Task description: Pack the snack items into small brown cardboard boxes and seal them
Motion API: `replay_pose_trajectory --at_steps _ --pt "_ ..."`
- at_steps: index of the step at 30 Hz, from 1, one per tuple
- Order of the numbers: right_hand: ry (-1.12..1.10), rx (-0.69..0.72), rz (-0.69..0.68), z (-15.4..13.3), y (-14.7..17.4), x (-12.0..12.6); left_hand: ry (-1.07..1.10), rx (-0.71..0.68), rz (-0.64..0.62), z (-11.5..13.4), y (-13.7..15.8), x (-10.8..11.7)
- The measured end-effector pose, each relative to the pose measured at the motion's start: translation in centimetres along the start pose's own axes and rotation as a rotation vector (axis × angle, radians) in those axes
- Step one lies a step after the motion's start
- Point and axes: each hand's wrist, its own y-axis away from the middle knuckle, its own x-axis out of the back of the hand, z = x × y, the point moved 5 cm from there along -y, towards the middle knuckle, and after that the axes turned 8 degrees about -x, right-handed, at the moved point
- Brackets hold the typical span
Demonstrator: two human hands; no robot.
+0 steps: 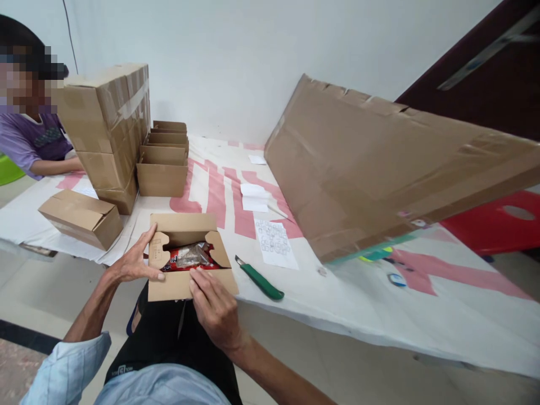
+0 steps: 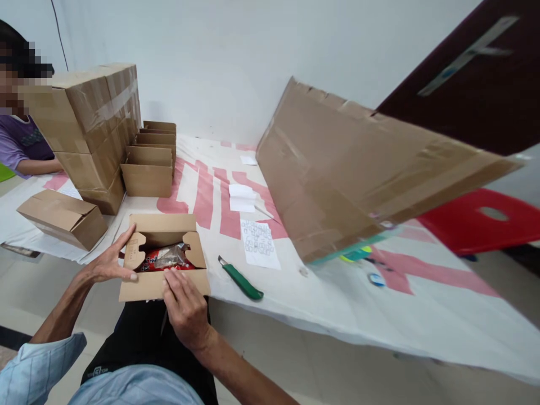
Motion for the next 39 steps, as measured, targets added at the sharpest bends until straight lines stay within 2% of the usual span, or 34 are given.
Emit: replay_pose_trajectory --at_steps 4,7,12,14,16,18,21,24,26,32,35,39 --pt "-0.014 0.012 0.012 -0.1 1.7 -0.8 -0.076 0.013 -0.001 0.0 -0.3 0.1" --pt "-0.037 0.018 -0.035 -0.1 1.0 0.0 -0.12 -0.001 0.01 0.6 -0.4 0.3" --pt "-0.253 -0.049 -0.295 1.6 -4.1 2.5 -0.138 -0.044 -0.004 1.4 -0.6 0.6" --pt "-0.294 -0.026 -0.422 2.7 -6.4 2.6 -0.155 -0.078 0.001 1.6 -0.7 0.6" --pt "-0.232 0.042 -0.533 3.5 -8.0 2.1 -0.167 -0.094 0.025 1.6 -0.7 0.7" --pt "-0.077 0.11 -0.599 4.2 -8.9 1.2 -0.166 -0.085 0.059 1.5 -0.7 0.6" --pt "0.206 0.11 -0.589 5.3 -9.2 0.4 -0.165 -0.052 0.105 1.4 -0.4 0.5" --pt "0.358 0.001 -0.514 7.3 -8.9 0.9 -0.147 -0.041 0.132 1.3 -0.2 0.4" --pt "0.343 -0.093 -0.476 9.1 -8.4 1.4 -0.115 -0.039 0.145 1.1 -0.1 0.3" --pt "-0.079 -0.428 -0.406 14.0 -6.1 0.7 0.168 -0.096 0.178 -0.1 0.0 0.3" --pt "-0.232 -0.553 -0.368 15.0 -4.9 -0.5 0.297 -0.124 0.203 -1.1 0.4 0.1" --pt "-0.326 -0.634 -0.354 15.5 -4.3 -1.2 0.354 -0.109 0.237 -1.7 0.7 0.0"
